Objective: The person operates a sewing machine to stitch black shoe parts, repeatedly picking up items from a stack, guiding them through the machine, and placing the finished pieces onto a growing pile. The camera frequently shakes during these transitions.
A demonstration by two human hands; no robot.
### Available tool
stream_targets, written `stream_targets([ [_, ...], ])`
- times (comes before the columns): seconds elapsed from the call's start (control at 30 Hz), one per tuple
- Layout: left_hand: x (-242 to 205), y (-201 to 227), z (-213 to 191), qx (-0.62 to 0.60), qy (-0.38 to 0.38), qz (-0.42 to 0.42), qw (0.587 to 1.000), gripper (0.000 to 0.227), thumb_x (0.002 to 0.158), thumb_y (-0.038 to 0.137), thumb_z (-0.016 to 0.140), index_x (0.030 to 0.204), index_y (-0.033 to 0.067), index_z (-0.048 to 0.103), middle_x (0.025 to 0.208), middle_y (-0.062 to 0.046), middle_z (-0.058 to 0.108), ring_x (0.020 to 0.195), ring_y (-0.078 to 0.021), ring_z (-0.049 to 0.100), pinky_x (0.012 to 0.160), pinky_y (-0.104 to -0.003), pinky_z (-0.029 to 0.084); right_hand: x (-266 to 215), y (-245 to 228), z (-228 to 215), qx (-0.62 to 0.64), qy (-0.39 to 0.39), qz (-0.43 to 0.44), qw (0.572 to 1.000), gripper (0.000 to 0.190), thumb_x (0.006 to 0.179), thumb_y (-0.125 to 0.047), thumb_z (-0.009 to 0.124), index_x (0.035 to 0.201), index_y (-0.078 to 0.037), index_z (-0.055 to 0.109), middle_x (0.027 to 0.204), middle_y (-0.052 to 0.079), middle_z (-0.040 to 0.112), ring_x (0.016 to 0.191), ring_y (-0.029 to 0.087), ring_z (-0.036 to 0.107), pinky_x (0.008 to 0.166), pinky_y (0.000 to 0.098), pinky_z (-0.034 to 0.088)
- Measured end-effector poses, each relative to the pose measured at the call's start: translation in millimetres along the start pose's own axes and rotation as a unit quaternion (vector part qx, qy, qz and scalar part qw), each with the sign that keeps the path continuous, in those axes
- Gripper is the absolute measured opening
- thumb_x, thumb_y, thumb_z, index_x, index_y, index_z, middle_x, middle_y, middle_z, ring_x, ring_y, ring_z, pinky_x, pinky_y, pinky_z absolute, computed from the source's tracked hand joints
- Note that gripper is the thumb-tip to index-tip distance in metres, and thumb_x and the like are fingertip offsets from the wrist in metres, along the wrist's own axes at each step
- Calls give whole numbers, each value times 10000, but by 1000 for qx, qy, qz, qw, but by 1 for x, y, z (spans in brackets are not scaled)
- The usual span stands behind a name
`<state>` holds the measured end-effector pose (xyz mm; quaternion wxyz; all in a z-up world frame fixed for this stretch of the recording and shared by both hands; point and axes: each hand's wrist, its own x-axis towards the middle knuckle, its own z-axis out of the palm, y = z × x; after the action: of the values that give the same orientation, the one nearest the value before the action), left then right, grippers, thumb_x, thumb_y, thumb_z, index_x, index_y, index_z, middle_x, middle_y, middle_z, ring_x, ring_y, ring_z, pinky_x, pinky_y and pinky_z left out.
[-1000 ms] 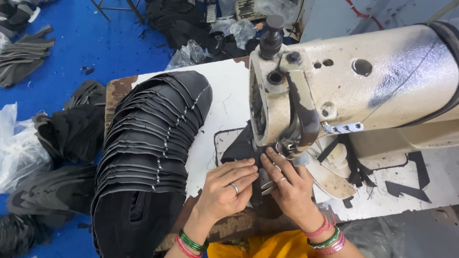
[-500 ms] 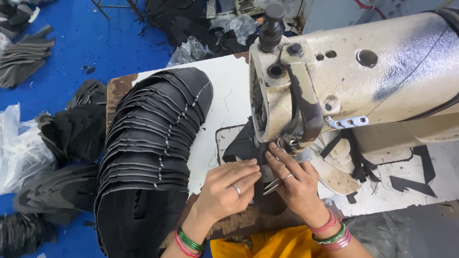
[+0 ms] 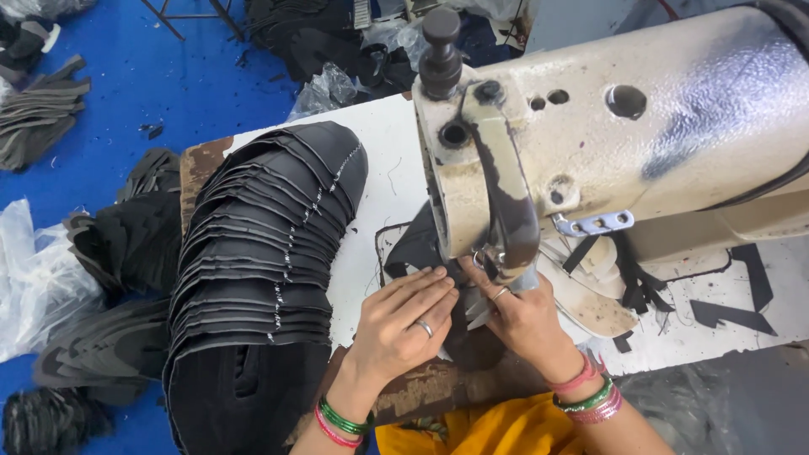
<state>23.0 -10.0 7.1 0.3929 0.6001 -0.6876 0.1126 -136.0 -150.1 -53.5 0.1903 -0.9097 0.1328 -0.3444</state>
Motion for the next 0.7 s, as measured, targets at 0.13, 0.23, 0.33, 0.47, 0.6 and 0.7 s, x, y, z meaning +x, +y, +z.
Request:
stream_targets([
  [0.13,1,-4,7,-1,7,-14,1000,223,758,-11,770,980,1,754,1079,-112,755,1053,-271,755,940,-389,616,-8,16,9,-12,-24,-13,1000,753,590,5,729,1328,-135,675,1134,111,694,1013,367,674,867,482,548],
  [0.23,1,-8,11,-7,28,-30,999,202,771,-23,768,970,12,753,1054,-91,751,1030,-256,759,921,-371,625,-14,25,15,-5,-8,-8,1000,674,602,31,729,1263,-100,683,1150,152,695,1001,387,665,853,485,550],
  [0.33,3,-10,12,-8,41,-37,998,189,769,-32,763,951,16,747,1025,-79,747,999,-251,760,898,-368,628,-15,27,17,30,-29,9,999,621,618,-25,794,1228,-48,679,1068,161,685,920,404,651,788,493,537],
  [0.47,4,-14,13,-1,44,-43,998,196,768,-27,765,956,28,749,1018,-69,744,981,-249,752,884,-376,624,-16,32,22,33,-34,26,999,570,630,-27,798,1185,-55,674,1057,152,680,926,406,657,797,494,539],
  [0.6,6,-25,-2,0,6,-68,998,214,773,-19,743,961,84,757,1041,-33,748,1016,-247,748,942,-393,593,-11,30,22,-2,-25,24,999,530,603,-6,777,1118,-67,672,1042,175,654,978,445,624,863,543,511],
  [0.7,19,-52,-7,-45,8,-174,984,224,855,0,702,1059,83,744,1101,-49,751,1054,-263,758,949,-359,577,-7,26,20,8,9,10,1000,537,612,23,721,1138,-67,659,1140,253,615,1069,473,596,937,554,499],
])
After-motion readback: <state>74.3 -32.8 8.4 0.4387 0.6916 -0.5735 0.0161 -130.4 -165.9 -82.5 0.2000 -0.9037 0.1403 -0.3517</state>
